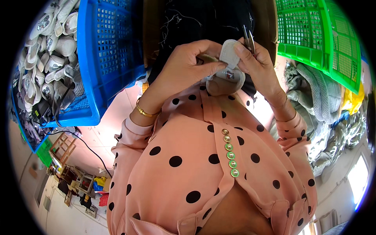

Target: The person trims excess threads and fabric from white slippers using scissors. They pick up slippers from a blue basket, cut loose threads around the edges and straps, and place the finished slippers into a green basket.

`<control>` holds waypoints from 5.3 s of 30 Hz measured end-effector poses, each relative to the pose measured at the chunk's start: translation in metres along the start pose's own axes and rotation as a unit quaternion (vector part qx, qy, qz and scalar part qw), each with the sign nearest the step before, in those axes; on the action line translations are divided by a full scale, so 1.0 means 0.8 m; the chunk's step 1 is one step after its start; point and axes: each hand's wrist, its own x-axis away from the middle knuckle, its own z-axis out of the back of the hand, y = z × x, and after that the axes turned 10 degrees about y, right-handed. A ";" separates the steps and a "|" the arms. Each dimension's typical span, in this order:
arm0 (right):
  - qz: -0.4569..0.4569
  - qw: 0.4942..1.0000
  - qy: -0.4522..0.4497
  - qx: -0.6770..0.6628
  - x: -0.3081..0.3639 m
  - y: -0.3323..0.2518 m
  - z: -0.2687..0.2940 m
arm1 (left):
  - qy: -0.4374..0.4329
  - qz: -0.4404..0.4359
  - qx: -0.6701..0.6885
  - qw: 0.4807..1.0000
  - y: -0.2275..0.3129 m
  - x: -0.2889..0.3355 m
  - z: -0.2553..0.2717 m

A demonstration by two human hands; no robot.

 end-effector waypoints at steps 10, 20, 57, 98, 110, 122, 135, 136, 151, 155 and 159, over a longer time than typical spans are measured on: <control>0.305 0.901 0.120 0.284 -0.037 0.026 0.005 | 0.005 -0.003 -0.135 0.991 0.001 -0.015 -0.001; 0.301 0.827 0.231 0.414 -0.064 -0.002 0.040 | 0.053 0.060 -0.069 0.994 -0.007 -0.001 0.002; -0.003 0.998 0.061 0.027 -0.042 0.036 0.007 | 0.197 -0.026 -0.096 0.975 -0.025 -0.016 -0.021; 0.337 0.583 -0.027 0.739 -0.049 -0.038 -0.002 | 0.277 -0.312 -0.340 0.843 -0.053 -0.030 -0.011; -0.026 0.990 0.055 0.127 -0.052 0.009 0.021 | 0.441 -0.408 -0.531 0.598 -0.034 -0.078 0.082; 0.003 0.997 0.044 0.070 -0.051 0.014 0.019 | 0.080 0.031 0.032 0.996 -0.016 -0.049 -0.006; 0.357 0.856 0.147 0.343 -0.040 -0.074 0.006 | 0.204 -0.029 0.135 0.969 0.071 -0.034 0.019; 0.363 0.857 0.152 0.334 -0.042 -0.081 0.000 | 0.203 -0.043 0.137 0.969 0.077 -0.033 0.019; 0.366 0.887 0.159 0.233 -0.046 -0.117 0.002 | 0.237 -0.136 0.169 0.947 0.111 -0.033 0.009; 0.360 0.906 0.139 0.176 -0.041 -0.116 -0.006 | 0.259 -0.174 0.114 0.943 0.117 -0.031 0.001; 0.410 0.868 0.171 0.224 -0.036 -0.114 -0.030 | 0.299 -0.306 -0.071 0.901 0.115 -0.027 -0.020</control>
